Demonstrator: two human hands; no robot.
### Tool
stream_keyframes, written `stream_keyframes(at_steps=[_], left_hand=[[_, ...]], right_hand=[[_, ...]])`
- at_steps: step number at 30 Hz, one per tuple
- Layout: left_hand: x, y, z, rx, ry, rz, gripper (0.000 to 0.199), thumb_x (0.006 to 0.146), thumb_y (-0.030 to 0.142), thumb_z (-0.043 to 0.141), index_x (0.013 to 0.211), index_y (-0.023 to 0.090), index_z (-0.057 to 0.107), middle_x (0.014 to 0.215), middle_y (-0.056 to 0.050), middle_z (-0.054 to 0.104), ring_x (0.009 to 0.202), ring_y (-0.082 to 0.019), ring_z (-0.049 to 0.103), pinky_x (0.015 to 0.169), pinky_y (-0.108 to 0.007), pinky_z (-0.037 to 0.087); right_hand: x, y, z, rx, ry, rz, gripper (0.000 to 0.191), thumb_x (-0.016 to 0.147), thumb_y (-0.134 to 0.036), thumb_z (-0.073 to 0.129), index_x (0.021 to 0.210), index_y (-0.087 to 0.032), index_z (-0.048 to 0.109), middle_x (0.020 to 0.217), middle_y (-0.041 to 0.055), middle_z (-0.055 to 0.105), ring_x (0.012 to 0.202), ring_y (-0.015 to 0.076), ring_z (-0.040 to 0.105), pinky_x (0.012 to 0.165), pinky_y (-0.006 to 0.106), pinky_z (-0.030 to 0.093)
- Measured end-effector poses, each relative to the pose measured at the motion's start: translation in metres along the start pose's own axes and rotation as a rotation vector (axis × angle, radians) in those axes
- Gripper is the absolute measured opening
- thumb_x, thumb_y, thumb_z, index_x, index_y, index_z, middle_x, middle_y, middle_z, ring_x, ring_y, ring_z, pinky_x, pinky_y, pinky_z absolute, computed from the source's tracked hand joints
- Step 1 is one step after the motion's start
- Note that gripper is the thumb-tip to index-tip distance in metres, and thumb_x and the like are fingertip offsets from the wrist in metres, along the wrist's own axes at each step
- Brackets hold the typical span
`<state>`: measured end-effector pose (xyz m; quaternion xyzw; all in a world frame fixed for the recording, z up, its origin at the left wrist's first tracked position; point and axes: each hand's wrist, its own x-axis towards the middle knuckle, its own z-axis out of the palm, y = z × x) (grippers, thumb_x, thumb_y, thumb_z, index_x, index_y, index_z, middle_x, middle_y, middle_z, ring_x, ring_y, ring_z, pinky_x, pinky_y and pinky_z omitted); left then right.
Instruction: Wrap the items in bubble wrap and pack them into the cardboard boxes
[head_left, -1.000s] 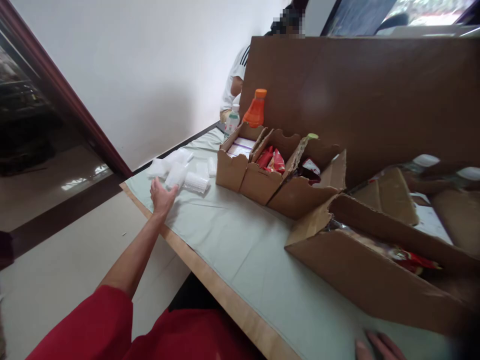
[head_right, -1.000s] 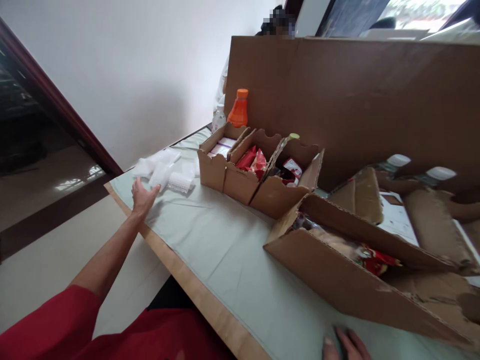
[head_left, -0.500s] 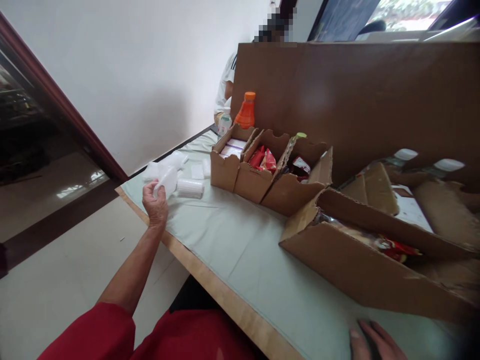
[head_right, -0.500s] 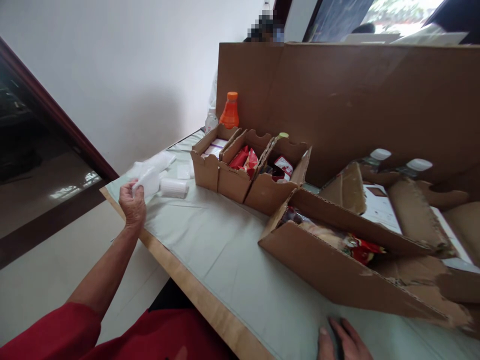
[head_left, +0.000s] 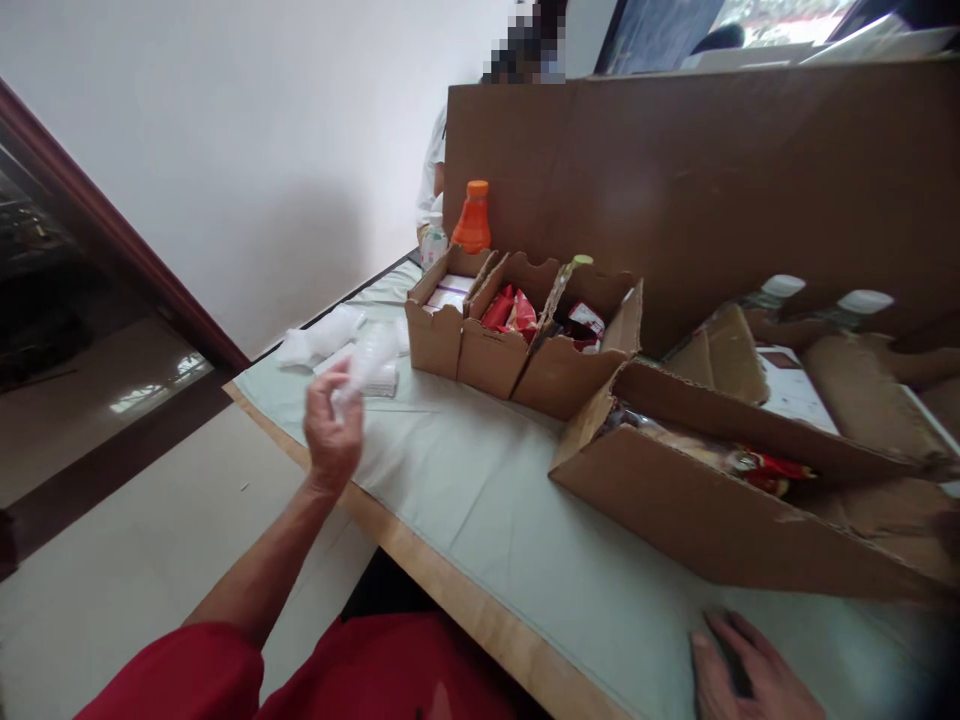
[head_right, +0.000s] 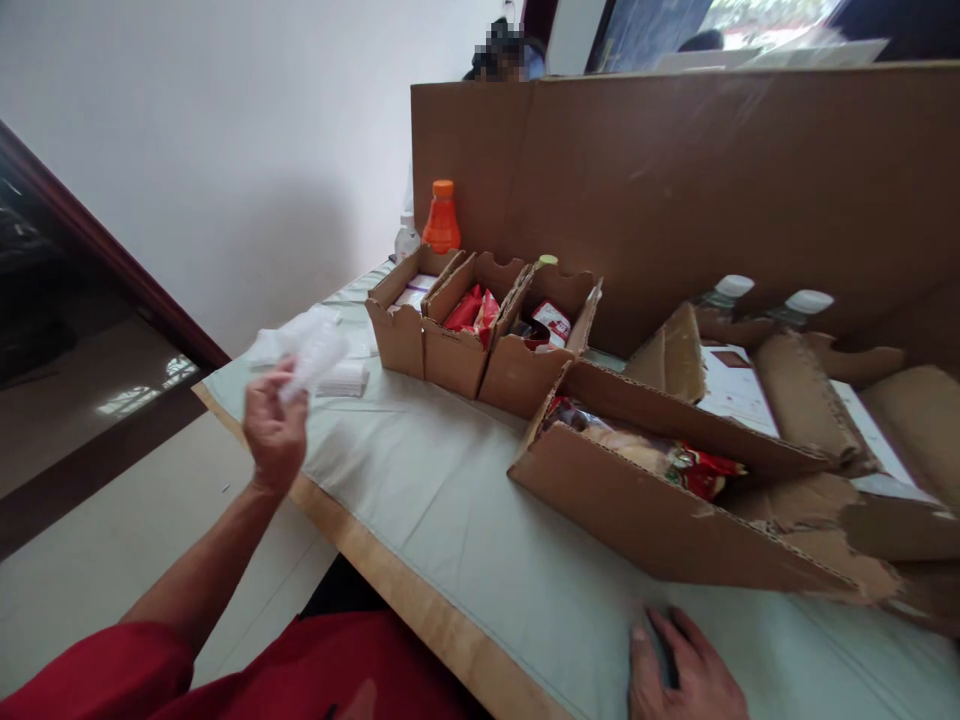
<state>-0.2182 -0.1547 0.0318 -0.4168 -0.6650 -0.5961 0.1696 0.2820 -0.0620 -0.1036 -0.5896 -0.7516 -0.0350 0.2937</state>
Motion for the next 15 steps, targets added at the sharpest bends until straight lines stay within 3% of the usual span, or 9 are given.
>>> stream_keyframes(at_steps=[4, 6, 9, 12, 15], left_hand=[[-0.074, 0.042, 0.009, -0.099, -0.727, 0.277, 0.036, 0.081, 0.024, 0.063, 0.117, 0.021, 0.062, 0.143, -0.017, 0.061, 0.136, -0.031, 0.056, 0.12, -0.057, 0.035], [-0.107, 0.055, 0.01, -0.202, -0.923, 0.338, 0.036, 0.078, 0.024, 0.064, 0.114, 0.02, 0.064, 0.139, -0.017, 0.064, 0.129, -0.03, 0.062, 0.122, -0.06, 0.031], [-0.129, 0.061, 0.006, -0.26, -0.915, 0.32, 0.023, 0.083, 0.022, 0.061, 0.105, 0.021, 0.066, 0.126, -0.014, 0.072, 0.116, -0.026, 0.069, 0.12, -0.057, 0.037], [-0.121, 0.055, 0.007, -0.172, -0.78, 0.235, 0.019, 0.088, 0.02, 0.06, 0.106, 0.022, 0.067, 0.123, -0.013, 0.072, 0.115, -0.025, 0.069, 0.111, -0.051, 0.048], [-0.106, 0.044, 0.014, -0.015, -0.703, 0.16, 0.025, 0.089, 0.023, 0.062, 0.113, 0.023, 0.067, 0.131, -0.014, 0.066, 0.122, -0.028, 0.063, 0.104, -0.048, 0.053]], right_hand=[[0.001, -0.007, 0.0, 0.018, 0.033, 0.0, 0.056, 0.092, -0.057, 0.044, 0.099, -0.012, 0.077, 0.119, 0.0197, 0.074, 0.099, 0.0386, 0.07, 0.084, 0.053, 0.055], [0.003, -0.013, -0.004, 0.059, 0.044, 0.005, 0.051, 0.092, -0.054, 0.047, 0.098, -0.013, 0.077, 0.116, 0.0186, 0.074, 0.1, 0.0364, 0.07, 0.088, 0.052, 0.054], [0.002, -0.025, -0.014, 0.15, 0.081, 0.033, 0.043, 0.093, -0.048, 0.051, 0.097, -0.013, 0.076, 0.112, 0.0168, 0.075, 0.101, 0.0326, 0.07, 0.096, 0.051, 0.053], [-0.005, -0.046, -0.026, 0.217, 0.135, 0.074, 0.036, 0.097, -0.041, 0.051, 0.098, -0.013, 0.074, 0.111, 0.0165, 0.075, 0.104, 0.0299, 0.07, 0.099, 0.05, 0.051], [-0.014, -0.079, -0.031, 0.279, 0.104, 0.033, 0.029, 0.098, -0.036, 0.053, 0.102, -0.016, 0.073, 0.111, 0.0141, 0.075, 0.106, 0.0276, 0.07, 0.1, 0.048, 0.051]])
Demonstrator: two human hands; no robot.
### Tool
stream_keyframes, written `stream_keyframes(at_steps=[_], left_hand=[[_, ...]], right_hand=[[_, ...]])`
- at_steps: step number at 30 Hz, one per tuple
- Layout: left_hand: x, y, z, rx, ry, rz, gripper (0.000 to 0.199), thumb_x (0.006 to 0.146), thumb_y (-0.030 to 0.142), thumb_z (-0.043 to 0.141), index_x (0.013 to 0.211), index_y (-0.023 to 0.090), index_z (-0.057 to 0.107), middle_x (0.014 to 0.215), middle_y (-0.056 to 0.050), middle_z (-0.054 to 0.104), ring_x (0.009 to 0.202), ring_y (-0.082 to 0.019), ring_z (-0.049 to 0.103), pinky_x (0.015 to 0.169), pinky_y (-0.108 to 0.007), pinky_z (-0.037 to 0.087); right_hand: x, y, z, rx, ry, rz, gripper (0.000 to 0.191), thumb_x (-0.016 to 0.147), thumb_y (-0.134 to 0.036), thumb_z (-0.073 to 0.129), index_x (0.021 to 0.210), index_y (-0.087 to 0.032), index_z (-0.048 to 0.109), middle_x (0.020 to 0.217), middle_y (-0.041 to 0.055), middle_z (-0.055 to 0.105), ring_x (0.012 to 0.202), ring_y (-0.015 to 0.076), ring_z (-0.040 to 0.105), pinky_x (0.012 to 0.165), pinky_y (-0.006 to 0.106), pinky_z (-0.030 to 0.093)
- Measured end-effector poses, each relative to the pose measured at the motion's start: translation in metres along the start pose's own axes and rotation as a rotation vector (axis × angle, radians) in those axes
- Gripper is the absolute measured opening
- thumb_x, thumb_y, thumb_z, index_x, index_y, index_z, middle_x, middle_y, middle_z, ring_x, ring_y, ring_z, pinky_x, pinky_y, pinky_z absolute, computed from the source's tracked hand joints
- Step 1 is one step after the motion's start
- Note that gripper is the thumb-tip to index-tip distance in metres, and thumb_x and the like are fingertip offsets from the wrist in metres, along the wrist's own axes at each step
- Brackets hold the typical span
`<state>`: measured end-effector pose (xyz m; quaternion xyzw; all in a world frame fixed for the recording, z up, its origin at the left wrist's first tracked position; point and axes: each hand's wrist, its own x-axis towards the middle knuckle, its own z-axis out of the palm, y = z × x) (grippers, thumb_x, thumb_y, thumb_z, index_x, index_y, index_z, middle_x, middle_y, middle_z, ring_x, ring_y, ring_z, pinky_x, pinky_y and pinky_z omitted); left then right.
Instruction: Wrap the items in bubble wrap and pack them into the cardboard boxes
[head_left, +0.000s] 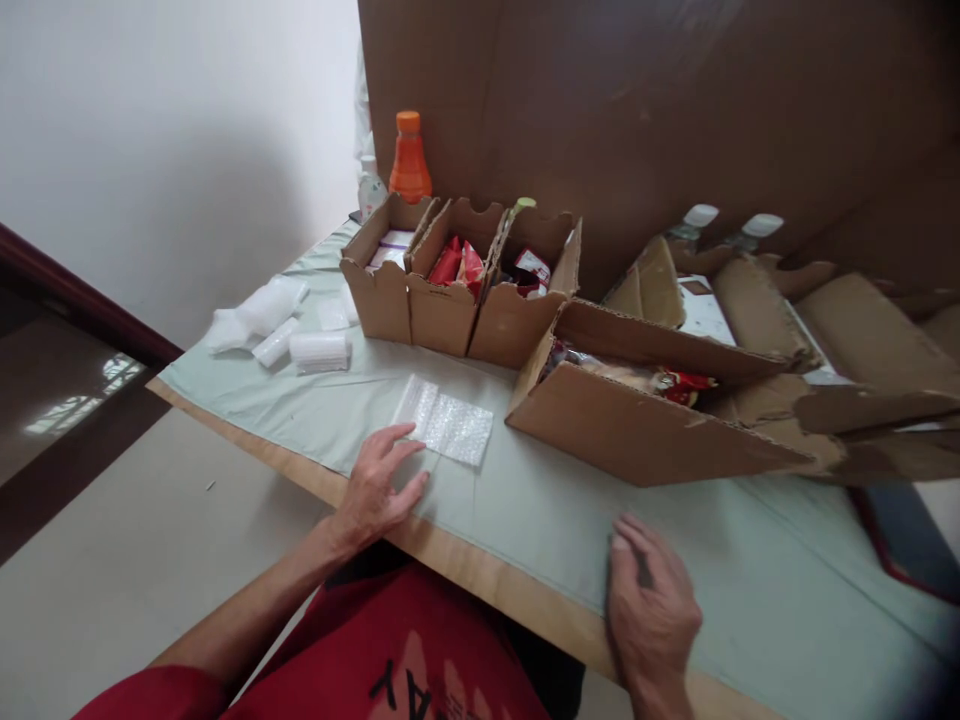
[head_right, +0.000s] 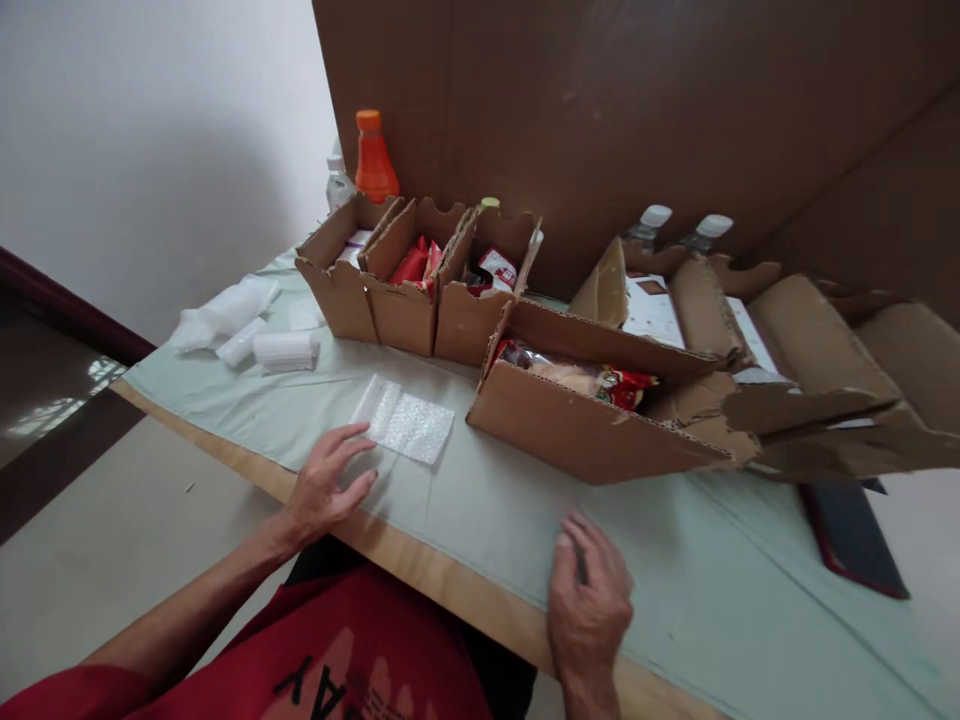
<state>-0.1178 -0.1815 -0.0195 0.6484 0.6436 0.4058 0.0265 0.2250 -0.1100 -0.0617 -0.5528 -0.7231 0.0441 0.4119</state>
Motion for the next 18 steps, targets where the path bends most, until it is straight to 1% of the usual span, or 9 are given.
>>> stream_keyframes(at_steps=[2, 4, 5, 7, 9, 11, 14, 16, 18], left_hand=[[0.009, -0.007, 0.005, 0.073, -0.013, -0.004, 0.028, 0.089, 0.024, 0.063, 0.117, 0.023, 0.066, 0.136, -0.014, 0.062, 0.13, -0.031, 0.058, 0.107, -0.05, 0.05], [0.016, -0.014, 0.015, 0.127, -0.047, 0.01, 0.031, 0.088, 0.025, 0.064, 0.119, 0.023, 0.066, 0.14, -0.015, 0.06, 0.136, -0.033, 0.053, 0.111, -0.053, 0.045], [0.019, -0.017, 0.021, 0.15, -0.066, 0.0, 0.034, 0.087, 0.025, 0.066, 0.121, 0.022, 0.065, 0.142, -0.015, 0.059, 0.137, -0.035, 0.052, 0.112, -0.054, 0.044], [0.025, -0.025, 0.032, 0.192, -0.09, -0.065, 0.045, 0.083, 0.027, 0.07, 0.127, 0.021, 0.062, 0.143, -0.018, 0.058, 0.135, -0.037, 0.052, 0.112, -0.057, 0.043], [0.031, -0.034, 0.04, 0.209, -0.093, -0.139, 0.054, 0.08, 0.028, 0.073, 0.132, 0.018, 0.06, 0.141, -0.019, 0.059, 0.131, -0.038, 0.055, 0.11, -0.057, 0.043], [0.036, -0.043, 0.043, 0.19, -0.06, -0.19, 0.053, 0.082, 0.029, 0.07, 0.133, 0.016, 0.059, 0.135, -0.019, 0.063, 0.125, -0.036, 0.059, 0.108, -0.055, 0.045], [0.042, -0.054, 0.04, 0.096, 0.028, -0.243, 0.046, 0.087, 0.03, 0.064, 0.13, 0.017, 0.06, 0.124, -0.015, 0.068, 0.116, -0.031, 0.063, 0.104, -0.05, 0.049], [0.046, -0.059, 0.037, 0.01, 0.075, -0.293, 0.041, 0.085, 0.031, 0.063, 0.124, 0.019, 0.064, 0.116, -0.012, 0.071, 0.11, -0.029, 0.066, 0.101, -0.046, 0.051], [0.051, -0.062, 0.034, -0.056, 0.099, -0.335, 0.038, 0.083, 0.03, 0.06, 0.118, 0.02, 0.067, 0.104, -0.009, 0.072, 0.099, -0.026, 0.068, 0.095, -0.042, 0.054]], right_hand=[[-0.003, -0.023, 0.012, 0.043, -0.083, -0.079, 0.025, 0.099, -0.034, 0.053, 0.107, -0.019, 0.072, 0.114, 0.0123, 0.075, 0.108, 0.0267, 0.069, 0.099, 0.047, 0.051], [-0.001, -0.044, 0.029, 0.055, -0.184, -0.17, 0.027, 0.099, -0.032, 0.054, 0.117, -0.021, 0.07, 0.121, 0.0118, 0.073, 0.112, 0.0269, 0.066, 0.098, 0.046, 0.05], [0.003, -0.053, 0.039, 0.049, -0.24, -0.209, 0.031, 0.098, -0.03, 0.054, 0.124, -0.022, 0.067, 0.127, 0.0122, 0.071, 0.115, 0.0273, 0.065, 0.098, 0.046, 0.05], [0.014, -0.067, 0.06, 0.016, -0.347, -0.268, 0.041, 0.096, -0.023, 0.052, 0.137, -0.022, 0.06, 0.137, 0.0135, 0.065, 0.12, 0.0285, 0.062, 0.096, 0.045, 0.05], [0.028, -0.079, 0.079, -0.018, -0.434, -0.304, 0.05, 0.094, -0.014, 0.049, 0.143, -0.022, 0.056, 0.144, 0.0145, 0.06, 0.123, 0.0295, 0.061, 0.095, 0.045, 0.05], [0.04, -0.09, 0.095, -0.034, -0.486, -0.328, 0.054, 0.092, -0.009, 0.047, 0.143, -0.024, 0.057, 0.147, 0.0145, 0.057, 0.124, 0.0305, 0.059, 0.095, 0.045, 0.049], [0.052, -0.105, 0.113, -0.031, -0.513, -0.349, 0.053, 0.09, -0.005, 0.049, 0.137, -0.026, 0.063, 0.149, 0.0138, 0.056, 0.126, 0.0309, 0.057, 0.097, 0.047, 0.049], [0.056, -0.112, 0.118, -0.021, -0.521, -0.351, 0.047, 0.088, -0.003, 0.052, 0.126, -0.026, 0.07, 0.149, 0.0131, 0.057, 0.129, 0.031, 0.055, 0.099, 0.048, 0.047], [0.057, -0.117, 0.119, -0.002, -0.524, -0.344, 0.041, 0.087, -0.002, 0.054, 0.114, -0.025, 0.075, 0.148, 0.0119, 0.058, 0.129, 0.0309, 0.055, 0.101, 0.049, 0.047]])
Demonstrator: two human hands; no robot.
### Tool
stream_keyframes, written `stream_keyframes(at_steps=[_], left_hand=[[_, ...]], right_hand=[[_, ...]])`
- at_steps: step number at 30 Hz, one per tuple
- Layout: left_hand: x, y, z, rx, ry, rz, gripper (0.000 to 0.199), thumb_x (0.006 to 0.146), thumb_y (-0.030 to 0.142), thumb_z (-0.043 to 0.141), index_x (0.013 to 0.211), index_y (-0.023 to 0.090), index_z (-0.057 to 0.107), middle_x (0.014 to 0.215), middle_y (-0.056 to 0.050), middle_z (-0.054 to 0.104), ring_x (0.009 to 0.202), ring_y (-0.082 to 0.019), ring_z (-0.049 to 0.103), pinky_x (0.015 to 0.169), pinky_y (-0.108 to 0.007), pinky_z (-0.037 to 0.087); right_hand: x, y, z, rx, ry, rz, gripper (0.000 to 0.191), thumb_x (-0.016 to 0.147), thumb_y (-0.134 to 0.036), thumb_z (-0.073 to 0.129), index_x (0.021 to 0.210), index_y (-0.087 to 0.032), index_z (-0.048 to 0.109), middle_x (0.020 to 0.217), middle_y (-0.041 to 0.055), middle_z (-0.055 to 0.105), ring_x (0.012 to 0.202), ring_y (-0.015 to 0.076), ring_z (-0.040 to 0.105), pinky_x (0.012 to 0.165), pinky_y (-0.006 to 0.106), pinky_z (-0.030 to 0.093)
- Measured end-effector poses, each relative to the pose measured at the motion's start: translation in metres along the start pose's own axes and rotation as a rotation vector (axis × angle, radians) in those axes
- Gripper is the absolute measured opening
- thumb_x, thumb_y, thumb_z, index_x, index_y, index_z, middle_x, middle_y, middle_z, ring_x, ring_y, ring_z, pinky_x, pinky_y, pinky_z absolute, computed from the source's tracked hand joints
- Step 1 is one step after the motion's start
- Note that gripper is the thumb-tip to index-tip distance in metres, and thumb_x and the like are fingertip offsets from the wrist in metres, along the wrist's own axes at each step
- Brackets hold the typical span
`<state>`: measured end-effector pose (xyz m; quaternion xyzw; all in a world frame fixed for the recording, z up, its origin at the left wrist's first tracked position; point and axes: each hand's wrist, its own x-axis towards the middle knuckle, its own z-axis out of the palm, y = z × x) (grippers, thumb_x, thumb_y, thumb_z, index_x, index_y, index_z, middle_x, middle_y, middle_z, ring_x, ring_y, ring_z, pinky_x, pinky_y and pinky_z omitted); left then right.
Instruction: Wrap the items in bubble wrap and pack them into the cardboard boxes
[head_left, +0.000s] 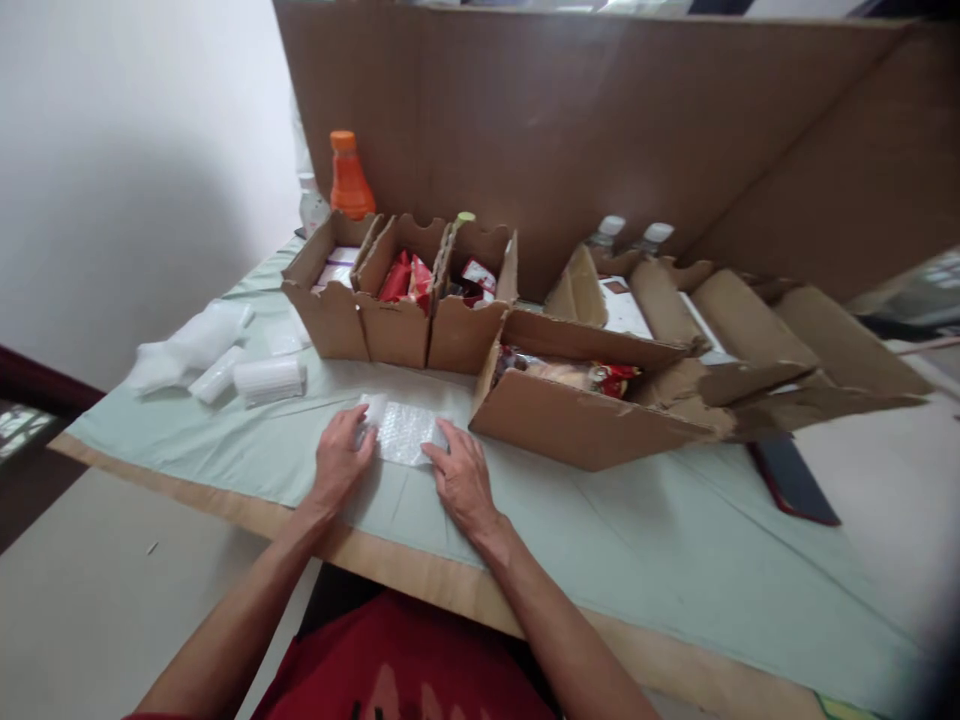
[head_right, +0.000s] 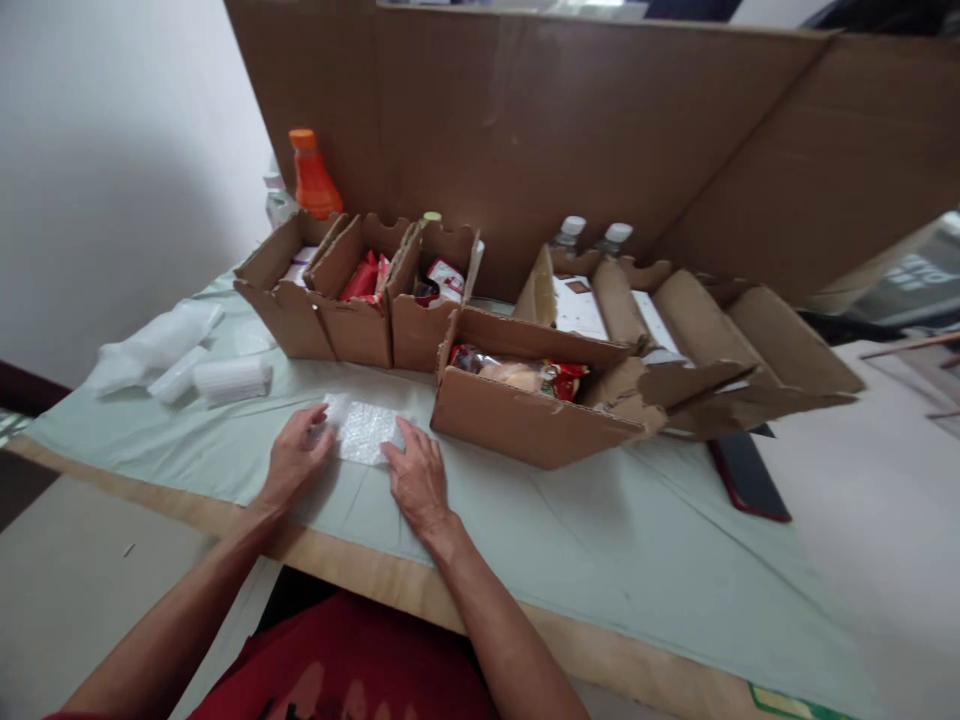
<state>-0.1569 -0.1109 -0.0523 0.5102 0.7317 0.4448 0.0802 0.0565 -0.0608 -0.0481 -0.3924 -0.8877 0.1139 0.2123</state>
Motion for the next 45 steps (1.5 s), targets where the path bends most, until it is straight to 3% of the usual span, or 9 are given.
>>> stream_keyframes(at_steps=[10, 14, 18, 22, 28, 31, 35, 39, 45], left_hand=[[-0.022, 0.032, -0.023, -0.208, -0.125, -0.191, 0.04, 0.083, 0.041, 0.062, 0.115, 0.018, 0.069, 0.08, 0.0, 0.067, 0.074, -0.017, 0.067, 0.066, -0.027, 0.051], [-0.045, 0.051, -0.001, -0.107, -0.312, -0.02, 0.032, 0.086, 0.032, 0.058, 0.114, 0.021, 0.069, 0.083, -0.001, 0.071, 0.075, -0.019, 0.067, 0.072, -0.031, 0.053], [-0.056, 0.05, 0.022, 0.07, -0.334, 0.255, 0.033, 0.083, 0.02, 0.054, 0.113, 0.021, 0.069, 0.08, -0.004, 0.072, 0.081, -0.024, 0.067, 0.083, -0.041, 0.052], [-0.053, 0.044, 0.01, 0.141, -0.352, 0.346, 0.029, 0.087, 0.02, 0.058, 0.115, 0.022, 0.067, 0.082, -0.003, 0.073, 0.08, -0.024, 0.067, 0.081, -0.04, 0.052], [-0.055, 0.088, 0.008, 0.038, -0.368, 0.469, 0.03, 0.096, 0.02, 0.053, 0.123, 0.021, 0.064, 0.117, -0.01, 0.071, 0.111, -0.025, 0.066, 0.097, -0.042, 0.054], [-0.067, 0.107, 0.034, 0.01, -0.505, 0.595, 0.043, 0.098, 0.023, 0.051, 0.14, 0.019, 0.055, 0.144, -0.015, 0.06, 0.135, -0.027, 0.055, 0.112, -0.046, 0.047], [-0.084, 0.096, 0.056, 0.243, -0.683, 0.634, 0.059, 0.1, 0.035, 0.05, 0.153, 0.01, 0.041, 0.158, -0.02, 0.047, 0.151, -0.032, 0.039, 0.122, -0.052, 0.036], [-0.091, 0.078, 0.053, 0.41, -0.671, 0.627, 0.062, 0.101, 0.041, 0.049, 0.155, 0.014, 0.039, 0.166, -0.017, 0.035, 0.157, -0.033, 0.027, 0.127, -0.056, 0.021], [-0.092, 0.079, 0.05, 0.392, -0.674, 0.622, 0.061, 0.1, 0.039, 0.053, 0.155, 0.014, 0.041, 0.166, -0.017, 0.035, 0.156, -0.036, 0.027, 0.125, -0.06, 0.023]], right_hand=[[-0.085, 0.022, -0.057, 0.093, 0.353, 0.024, 0.045, 0.084, 0.003, 0.045, 0.107, -0.022, 0.076, 0.14, 0.011, 0.063, 0.116, 0.0239, 0.063, 0.094, 0.04, 0.054], [-0.138, 0.051, -0.078, 0.043, 0.407, 0.147, 0.042, 0.09, -0.002, 0.047, 0.114, -0.024, 0.074, 0.141, 0.0102, 0.062, 0.123, 0.025, 0.062, 0.099, 0.044, 0.054], [-0.18, 0.075, -0.079, -0.111, 0.298, 0.287, 0.042, 0.093, -0.008, 0.044, 0.121, -0.023, 0.072, 0.146, 0.0133, 0.058, 0.13, 0.0292, 0.058, 0.101, 0.052, 0.053], [-0.208, 0.087, -0.089, -0.223, 0.287, 0.444, 0.046, 0.094, -0.013, 0.04, 0.13, -0.017, 0.067, 0.146, 0.0191, 0.057, 0.128, 0.0334, 0.059, 0.1, 0.058, 0.051], [-0.173, 0.063, -0.101, -0.166, 0.399, 0.394, 0.035, 0.099, -0.025, 0.048, 0.128, -0.019, 0.068, 0.141, 0.0157, 0.062, 0.127, 0.0295, 0.06, 0.107, 0.052, 0.049], [-0.126, 0.036, -0.075, -0.072, 0.241, 0.234, 0.04, 0.099, -0.019, 0.045, 0.133, -0.02, 0.065, 0.146, 0.0128, 0.06, 0.135, 0.0272, 0.055, 0.11, 0.048, 0.048], [-0.094, 0.02, -0.04, -0.03, -0.027, 0.169, 0.05, 0.094, -0.013, 0.046, 0.143, -0.016, 0.058, 0.151, 0.0141, 0.056, 0.144, 0.0281, 0.048, 0.113, 0.047, 0.045], [-0.122, 0.04, -0.043, -0.083, -0.02, 0.228, 0.052, 0.1, -0.032, 0.051, 0.149, -0.015, 0.051, 0.155, 0.0154, 0.052, 0.147, 0.0299, 0.043, 0.117, 0.05, 0.04], [-0.187, 0.086, -0.077, -0.248, 0.135, 0.465, 0.051, 0.105, -0.044, 0.039, 0.145, -0.016, 0.054, 0.152, 0.0181, 0.055, 0.142, 0.0336, 0.05, 0.112, 0.055, 0.042]])
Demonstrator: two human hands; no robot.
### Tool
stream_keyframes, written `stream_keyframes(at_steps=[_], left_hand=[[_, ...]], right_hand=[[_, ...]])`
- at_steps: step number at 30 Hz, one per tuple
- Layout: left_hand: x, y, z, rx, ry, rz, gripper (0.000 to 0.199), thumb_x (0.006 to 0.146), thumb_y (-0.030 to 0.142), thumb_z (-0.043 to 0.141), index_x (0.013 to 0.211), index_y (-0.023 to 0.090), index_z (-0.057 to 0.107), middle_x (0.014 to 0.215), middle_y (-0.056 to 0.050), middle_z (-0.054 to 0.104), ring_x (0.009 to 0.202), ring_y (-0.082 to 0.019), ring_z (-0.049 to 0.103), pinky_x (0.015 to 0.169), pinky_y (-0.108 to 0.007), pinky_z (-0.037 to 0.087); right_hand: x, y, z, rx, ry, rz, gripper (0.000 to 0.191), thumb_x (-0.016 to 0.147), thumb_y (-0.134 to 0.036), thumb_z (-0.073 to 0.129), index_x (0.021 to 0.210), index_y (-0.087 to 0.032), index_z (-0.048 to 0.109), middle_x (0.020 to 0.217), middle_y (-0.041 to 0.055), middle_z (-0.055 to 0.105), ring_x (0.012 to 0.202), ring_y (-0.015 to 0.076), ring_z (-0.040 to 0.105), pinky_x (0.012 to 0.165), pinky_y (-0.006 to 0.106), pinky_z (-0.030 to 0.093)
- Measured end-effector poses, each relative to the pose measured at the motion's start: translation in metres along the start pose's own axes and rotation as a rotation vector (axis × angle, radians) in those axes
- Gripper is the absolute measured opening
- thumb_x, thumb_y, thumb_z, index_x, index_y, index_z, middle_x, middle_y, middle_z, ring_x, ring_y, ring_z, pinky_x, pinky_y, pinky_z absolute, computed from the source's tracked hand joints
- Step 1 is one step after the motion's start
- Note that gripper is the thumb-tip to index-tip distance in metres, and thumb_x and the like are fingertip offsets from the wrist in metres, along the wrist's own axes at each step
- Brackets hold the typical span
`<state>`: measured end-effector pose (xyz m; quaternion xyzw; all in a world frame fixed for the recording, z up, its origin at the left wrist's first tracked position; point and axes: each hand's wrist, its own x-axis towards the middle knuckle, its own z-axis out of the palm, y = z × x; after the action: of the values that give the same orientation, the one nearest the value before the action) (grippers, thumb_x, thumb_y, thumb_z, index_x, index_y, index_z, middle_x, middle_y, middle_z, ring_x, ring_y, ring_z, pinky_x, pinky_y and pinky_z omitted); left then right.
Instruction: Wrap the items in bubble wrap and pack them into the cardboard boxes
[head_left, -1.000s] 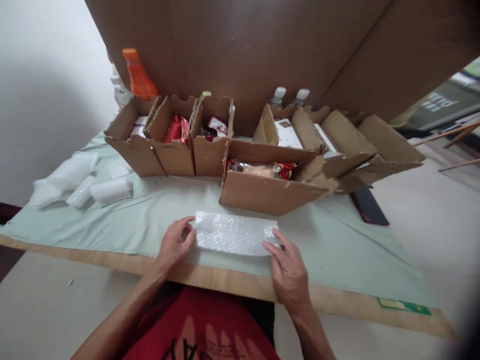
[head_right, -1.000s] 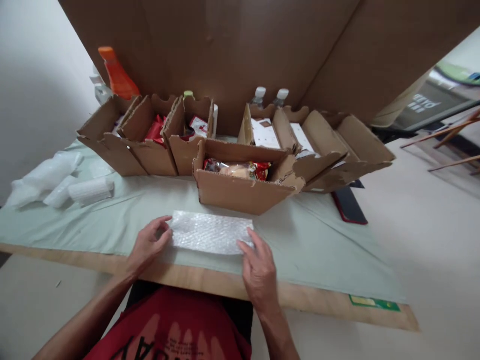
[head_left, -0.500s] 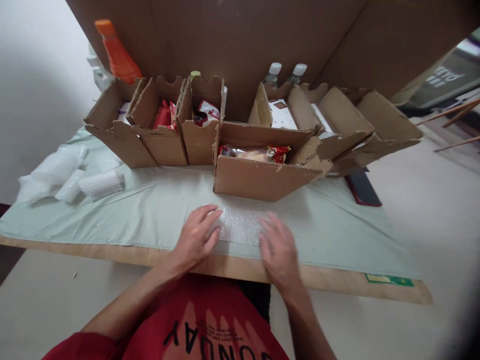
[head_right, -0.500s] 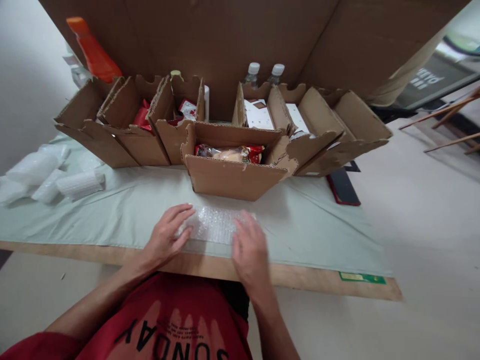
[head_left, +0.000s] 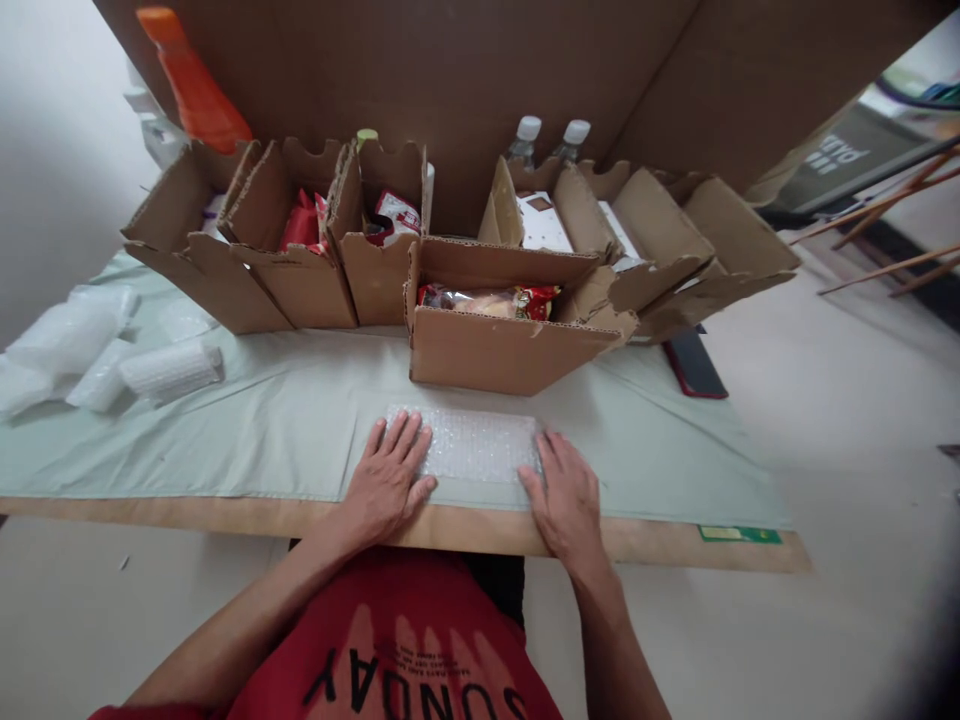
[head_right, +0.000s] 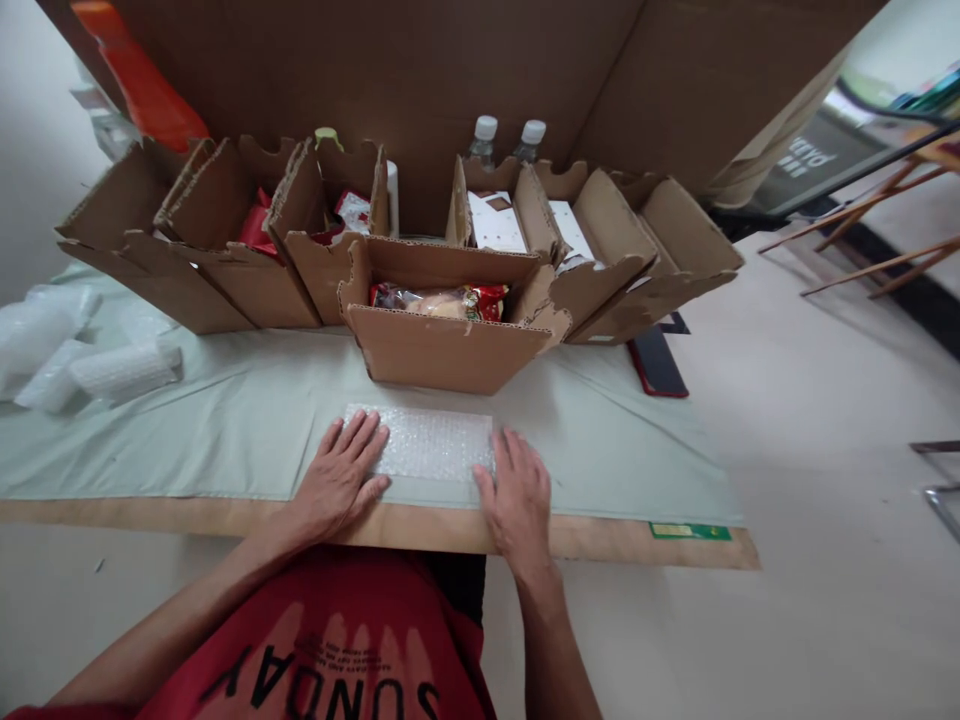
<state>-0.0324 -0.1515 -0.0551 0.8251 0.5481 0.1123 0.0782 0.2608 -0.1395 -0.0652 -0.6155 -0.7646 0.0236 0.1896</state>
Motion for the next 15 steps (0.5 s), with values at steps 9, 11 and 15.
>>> stream_keyframes(at_steps=[9, 11, 15], left_hand=[[-0.005, -0.03, -0.009, -0.288, 0.218, -0.081, 0.038, 0.101, 0.034, 0.05, 0.133, 0.018, 0.063, 0.151, -0.016, 0.055, 0.146, -0.033, 0.046, 0.115, -0.055, 0.046], [-0.001, -0.037, -0.01, -0.251, 0.232, -0.134, 0.04, 0.096, 0.032, 0.055, 0.132, 0.015, 0.064, 0.145, -0.019, 0.059, 0.143, -0.036, 0.049, 0.115, -0.058, 0.045], [0.011, -0.042, -0.006, -0.133, 0.241, -0.227, 0.047, 0.088, 0.029, 0.061, 0.13, 0.01, 0.063, 0.143, -0.023, 0.059, 0.142, -0.041, 0.048, 0.116, -0.062, 0.042]], right_hand=[[0.026, -0.005, -0.005, 0.113, 0.083, 0.068, 0.046, 0.101, -0.045, 0.044, 0.136, -0.019, 0.059, 0.141, 0.0158, 0.064, 0.132, 0.0313, 0.058, 0.105, 0.05, 0.047], [0.039, -0.011, 0.002, 0.118, 0.053, 0.045, 0.046, 0.1, -0.041, 0.045, 0.138, -0.017, 0.058, 0.142, 0.0169, 0.062, 0.131, 0.0325, 0.058, 0.104, 0.05, 0.046], [0.057, -0.013, 0.013, 0.112, 0.023, 0.032, 0.04, 0.095, -0.037, 0.049, 0.124, -0.015, 0.065, 0.138, 0.0191, 0.063, 0.126, 0.0356, 0.059, 0.1, 0.052, 0.047]])
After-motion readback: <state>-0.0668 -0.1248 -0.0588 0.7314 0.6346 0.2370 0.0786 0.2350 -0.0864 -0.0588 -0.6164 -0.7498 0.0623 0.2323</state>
